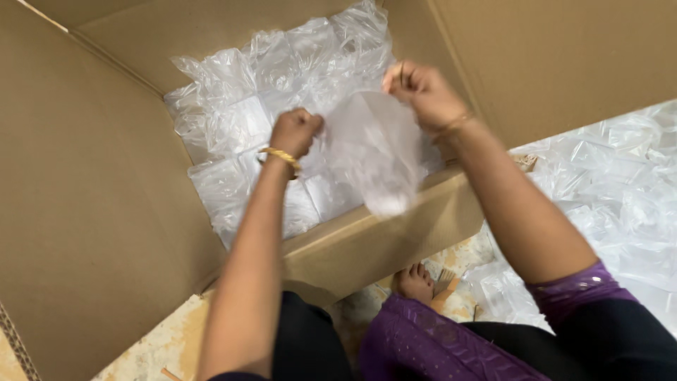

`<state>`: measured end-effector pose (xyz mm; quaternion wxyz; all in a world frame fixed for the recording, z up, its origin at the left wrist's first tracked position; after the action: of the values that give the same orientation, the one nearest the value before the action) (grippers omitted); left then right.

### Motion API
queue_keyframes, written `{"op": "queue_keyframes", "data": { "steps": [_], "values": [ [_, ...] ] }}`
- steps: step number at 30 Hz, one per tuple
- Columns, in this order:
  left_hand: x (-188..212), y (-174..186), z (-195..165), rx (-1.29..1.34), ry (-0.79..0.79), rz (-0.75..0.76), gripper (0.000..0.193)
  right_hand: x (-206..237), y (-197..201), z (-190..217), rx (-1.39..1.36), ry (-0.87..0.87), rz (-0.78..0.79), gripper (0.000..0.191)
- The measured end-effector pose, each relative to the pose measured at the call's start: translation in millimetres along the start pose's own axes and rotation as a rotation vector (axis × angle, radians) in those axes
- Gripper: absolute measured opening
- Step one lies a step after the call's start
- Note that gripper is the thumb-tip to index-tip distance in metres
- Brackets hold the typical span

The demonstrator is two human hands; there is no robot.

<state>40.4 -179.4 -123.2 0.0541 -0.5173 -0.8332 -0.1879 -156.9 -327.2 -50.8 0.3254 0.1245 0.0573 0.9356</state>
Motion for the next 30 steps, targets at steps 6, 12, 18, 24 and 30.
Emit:
{"op": "queue_keyframes", "data": {
  "steps": [6, 12, 18, 24, 30],
  "values": [
    [-8.8, -62.6, 40.6, -0.404, 0.34, 0.109, 0.025, -11.2, -2.2, -83.8, 0.875, -0.391, -0.135, 0.012],
    [12.5, -83.4, 45.7, 0.002, 0.452, 0.12, 0.029, 19.2, -0.5, -80.9, 0.723, -0.513, -0.17, 0.019],
    [52.2, -59.2, 2.3, 0.541, 0.197, -0.03, 0.02, 73.2, 15.8, -28.0, 0.088, -0.493, -0.28, 0.026],
    [108.3, -42.3, -32.7, 0.525, 0.149, 0.167, 0.019, 121.5, 3.1, -6.5, -0.249, -0.399, -0.176, 0.026],
    [102.8, -48.8, -18.4, 0.453, 0.163, 0.259, 0.024, 135.0, 11.3, -37.4, -0.07, -0.469, -0.176, 0.036]
  ]
}}
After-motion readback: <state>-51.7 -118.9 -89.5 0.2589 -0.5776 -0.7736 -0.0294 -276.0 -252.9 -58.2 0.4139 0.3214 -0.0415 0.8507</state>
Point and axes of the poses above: each hand's wrist, its own x-axis away from the middle knuckle, its own y-axis out of the back of the hand, z = x × y, the point moved 3 cm from there along -x, towards the middle knuckle, and after that the axes turned 7 degrees about -y, right-handed, at the moved point
